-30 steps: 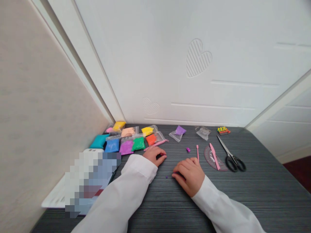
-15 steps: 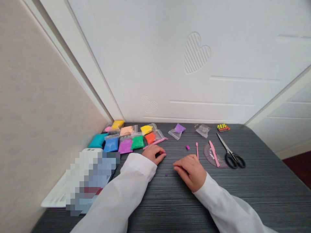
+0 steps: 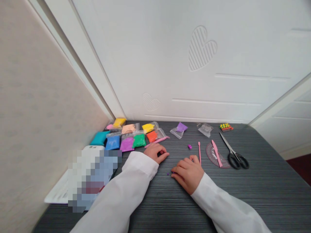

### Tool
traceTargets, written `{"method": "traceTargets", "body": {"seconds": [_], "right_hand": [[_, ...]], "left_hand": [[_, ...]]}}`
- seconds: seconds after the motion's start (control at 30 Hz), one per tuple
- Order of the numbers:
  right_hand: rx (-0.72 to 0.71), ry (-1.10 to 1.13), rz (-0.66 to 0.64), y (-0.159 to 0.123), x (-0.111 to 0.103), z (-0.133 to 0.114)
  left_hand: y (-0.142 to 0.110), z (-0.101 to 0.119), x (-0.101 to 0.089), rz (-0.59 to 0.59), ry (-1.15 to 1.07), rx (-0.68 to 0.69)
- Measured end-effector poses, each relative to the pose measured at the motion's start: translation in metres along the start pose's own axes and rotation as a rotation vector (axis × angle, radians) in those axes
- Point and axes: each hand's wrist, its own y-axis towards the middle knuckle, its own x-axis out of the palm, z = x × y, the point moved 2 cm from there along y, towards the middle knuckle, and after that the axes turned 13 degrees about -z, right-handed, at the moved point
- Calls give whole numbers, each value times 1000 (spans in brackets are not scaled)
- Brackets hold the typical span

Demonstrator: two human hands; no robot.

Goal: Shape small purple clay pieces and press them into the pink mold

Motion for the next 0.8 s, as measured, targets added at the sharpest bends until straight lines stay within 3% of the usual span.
{"method": "traceTargets", "body": {"seconds": [0.17, 0.37, 0.8], "right_hand": [[21, -2, -20, -2, -5, 3], [132, -1, 34, -6, -21, 23], [122, 21, 1, 1, -13, 23]], "left_hand": [[1, -3, 1, -19, -1, -15], [1, -5, 2, -47, -9, -25], [2, -5, 3, -47, -20, -43]]}}
